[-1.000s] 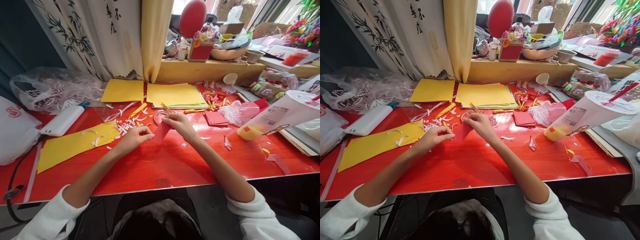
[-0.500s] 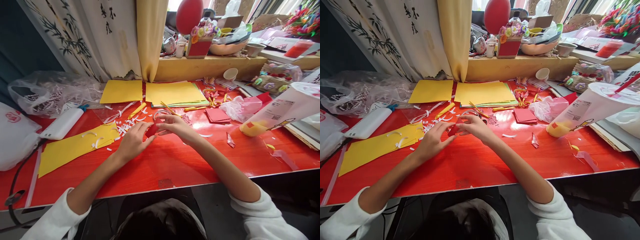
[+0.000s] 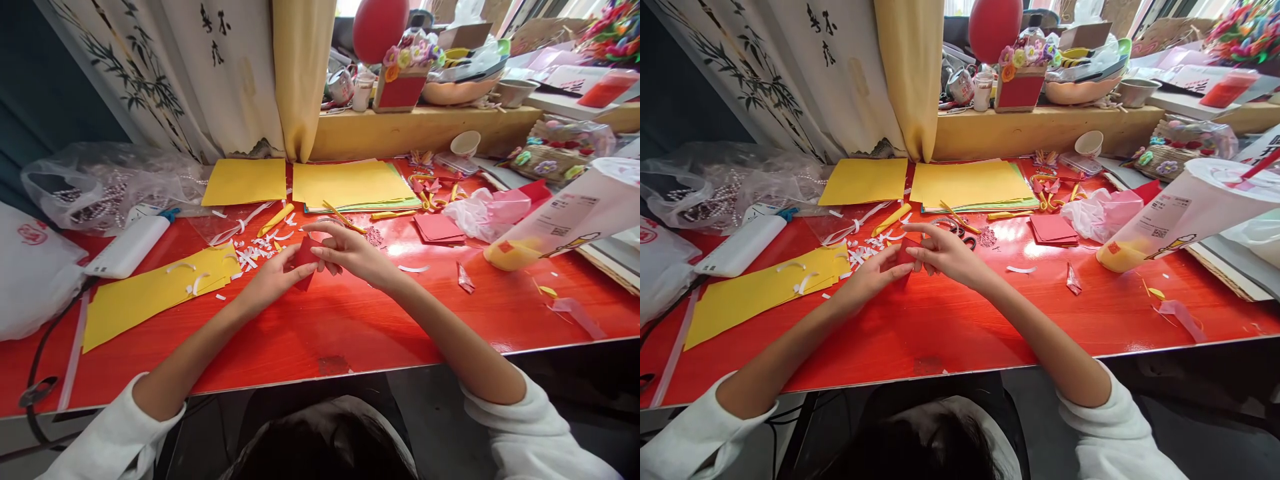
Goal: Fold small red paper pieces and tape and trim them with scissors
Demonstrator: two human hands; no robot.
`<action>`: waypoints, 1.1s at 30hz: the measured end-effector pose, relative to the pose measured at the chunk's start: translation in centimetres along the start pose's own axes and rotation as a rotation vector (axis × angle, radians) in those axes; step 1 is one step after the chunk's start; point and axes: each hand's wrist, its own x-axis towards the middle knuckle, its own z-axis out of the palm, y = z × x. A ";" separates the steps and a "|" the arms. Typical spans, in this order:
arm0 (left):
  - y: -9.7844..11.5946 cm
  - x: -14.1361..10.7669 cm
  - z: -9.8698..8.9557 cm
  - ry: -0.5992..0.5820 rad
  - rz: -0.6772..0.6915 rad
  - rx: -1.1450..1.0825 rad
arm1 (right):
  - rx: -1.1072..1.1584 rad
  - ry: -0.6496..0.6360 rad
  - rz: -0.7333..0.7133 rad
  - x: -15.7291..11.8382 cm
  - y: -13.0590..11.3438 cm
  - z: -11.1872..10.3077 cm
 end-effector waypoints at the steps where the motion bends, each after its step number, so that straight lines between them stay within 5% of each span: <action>1: 0.1 0.0 -0.1 -0.020 0.001 -0.030 | 0.014 -0.015 -0.010 -0.1 -0.2 0.0; 8: 0.2 -0.3 -0.2 0.081 0.061 0.049 | 0.057 0.015 -0.041 -0.2 -0.8 -0.2; 18: 0.4 -0.3 -0.4 -0.072 0.090 -0.017 | -0.028 -0.058 -0.049 -0.4 -0.9 -0.3; 24: -0.7 0.2 -0.3 0.227 0.039 -0.290 | -0.096 0.037 0.081 -0.5 -1.3 -0.7; 33: -0.3 0.0 -0.2 0.332 0.129 -0.236 | 0.083 0.010 0.152 -0.2 -0.7 0.2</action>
